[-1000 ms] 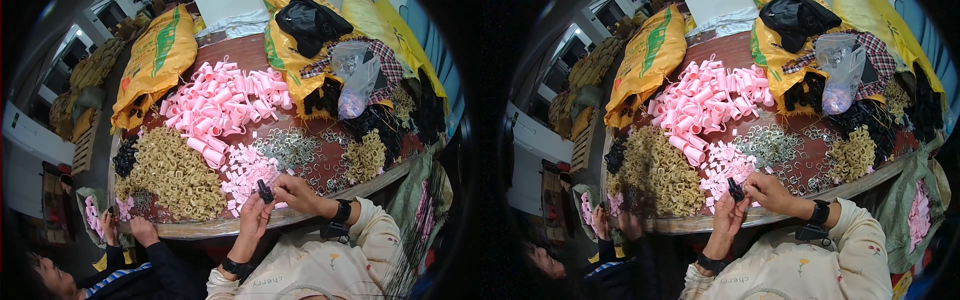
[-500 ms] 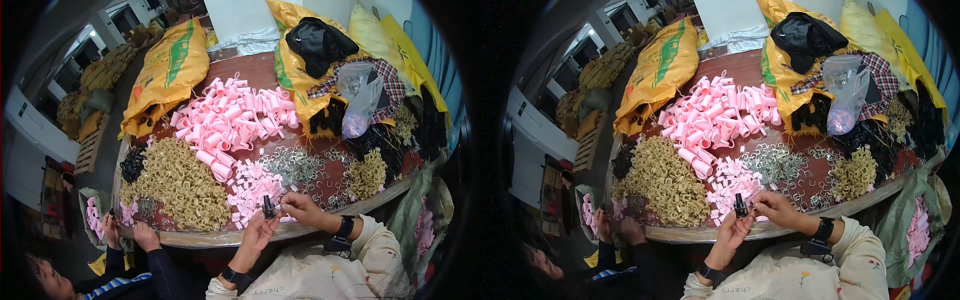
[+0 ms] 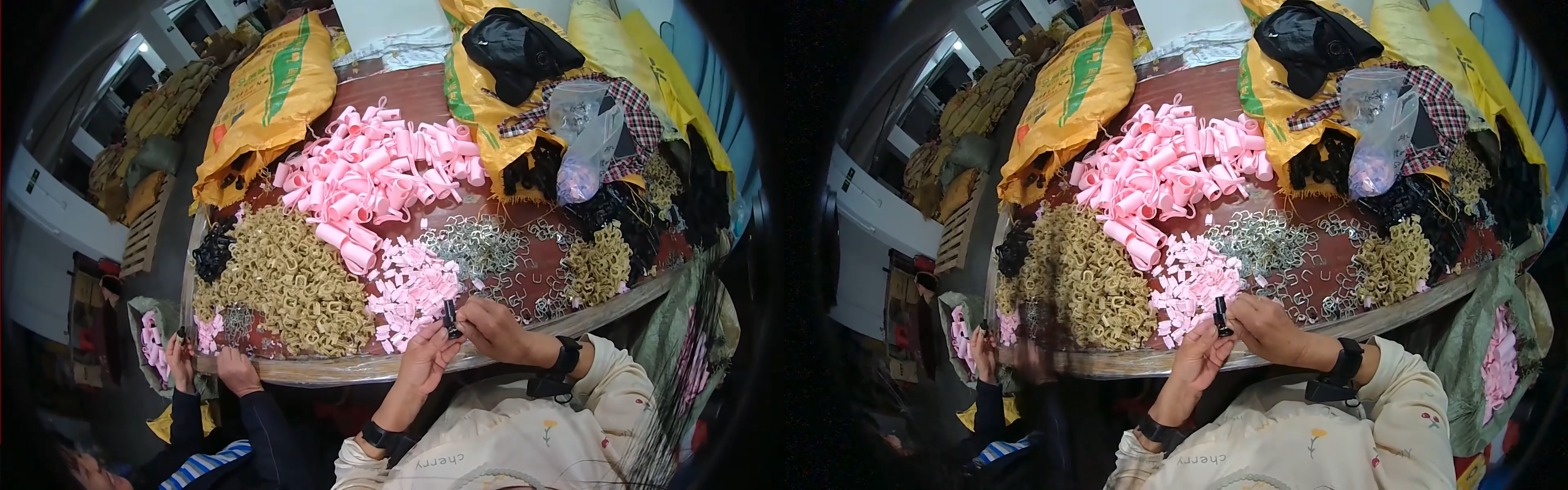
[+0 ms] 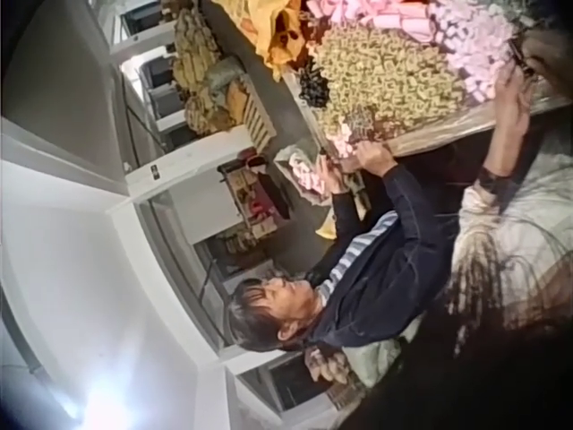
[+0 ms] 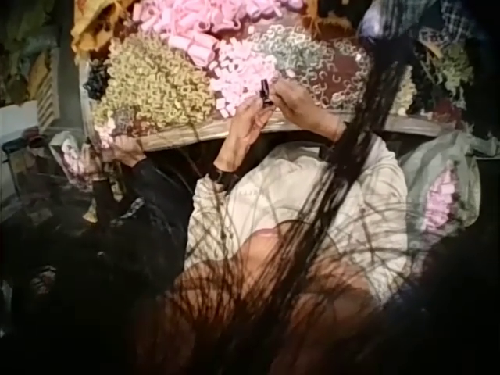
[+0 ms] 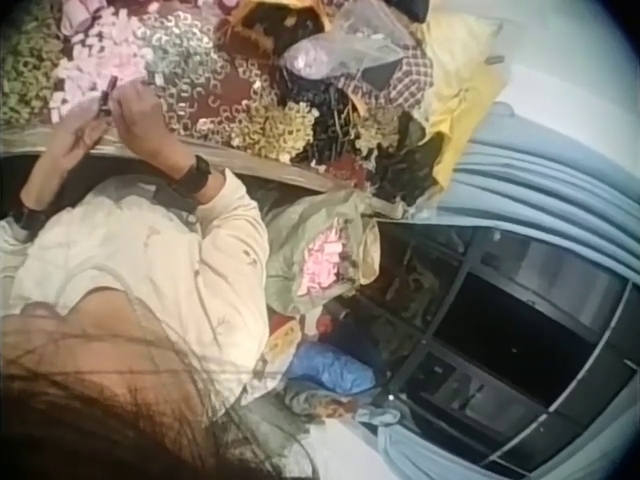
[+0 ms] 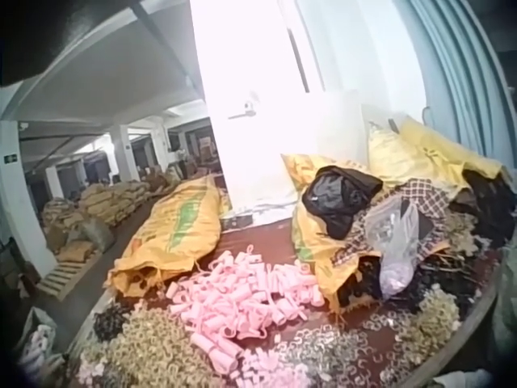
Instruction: Manually assembling small pink and black plastic components with metal fasteners at a factory workstation.
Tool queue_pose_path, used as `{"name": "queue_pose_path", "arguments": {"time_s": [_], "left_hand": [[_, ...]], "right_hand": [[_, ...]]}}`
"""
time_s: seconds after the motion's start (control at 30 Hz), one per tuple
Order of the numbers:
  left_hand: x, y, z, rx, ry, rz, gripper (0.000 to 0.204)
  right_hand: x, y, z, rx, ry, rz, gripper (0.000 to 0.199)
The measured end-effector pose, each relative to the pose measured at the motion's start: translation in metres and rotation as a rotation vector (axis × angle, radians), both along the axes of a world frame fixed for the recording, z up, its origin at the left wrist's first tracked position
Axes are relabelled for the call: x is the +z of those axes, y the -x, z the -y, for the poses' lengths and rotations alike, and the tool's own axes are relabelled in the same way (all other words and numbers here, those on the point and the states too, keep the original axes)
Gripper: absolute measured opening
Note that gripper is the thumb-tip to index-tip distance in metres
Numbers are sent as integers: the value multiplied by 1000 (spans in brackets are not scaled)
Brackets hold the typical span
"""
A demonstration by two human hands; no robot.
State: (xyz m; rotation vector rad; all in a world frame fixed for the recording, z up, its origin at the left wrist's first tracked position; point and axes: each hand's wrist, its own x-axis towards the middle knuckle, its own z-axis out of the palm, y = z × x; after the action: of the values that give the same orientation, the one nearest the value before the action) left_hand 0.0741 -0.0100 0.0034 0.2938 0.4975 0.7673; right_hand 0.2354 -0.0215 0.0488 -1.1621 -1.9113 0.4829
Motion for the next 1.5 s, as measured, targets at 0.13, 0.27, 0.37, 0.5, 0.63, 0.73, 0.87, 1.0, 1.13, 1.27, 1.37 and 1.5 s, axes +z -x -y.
{"name": "queue_pose_path", "arguments": {"time_s": [0.13, 0.27, 0.37, 0.5, 0.63, 0.73, 0.87, 1.0, 1.13, 1.27, 1.37, 1.5], "left_hand": [[4, 0, 4, -12, -22, -56, 23], [6, 0, 4, -22, -40, -178, 23], [4, 1, 3, -46, -54, -196, 23], [3, 1, 2, -65, -32, -202, 22], [3, 0, -1, -82, -59, -264, 21], [10, 4, -2, -98, -54, -248, 21], [12, 18, -2, -49, -57, -197, 19], [6, 56, -8, 164, -81, -185, 17], [-2, 86, -10, 492, -47, -315, 17], [-1, 93, -18, 567, -41, -393, 16], [-13, 96, -31, 563, -17, -318, 14], [-18, 89, -38, 511, -23, -270, 14]], "right_hand": [[-3, 0, 4, -23, -59, 121, 7], [0, -1, 7, -31, -79, 243, 9], [0, -2, 7, -18, -112, 269, 11], [-4, -2, 6, 3, -161, 310, 12], [-8, -4, 5, 32, -141, 345, 12], [-6, -4, 5, 55, -55, 281, 11], [1, 2, 1, 111, 212, 46, 11], [2, 13, -19, 226, 387, -68, 11], [-10, 50, -56, 341, 99, 128, 11], [-51, 92, -95, 296, -202, 434, 13], [-63, 105, -100, 279, -232, 552, 14], [-58, 85, -107, 248, -74, 497, 13]]}}
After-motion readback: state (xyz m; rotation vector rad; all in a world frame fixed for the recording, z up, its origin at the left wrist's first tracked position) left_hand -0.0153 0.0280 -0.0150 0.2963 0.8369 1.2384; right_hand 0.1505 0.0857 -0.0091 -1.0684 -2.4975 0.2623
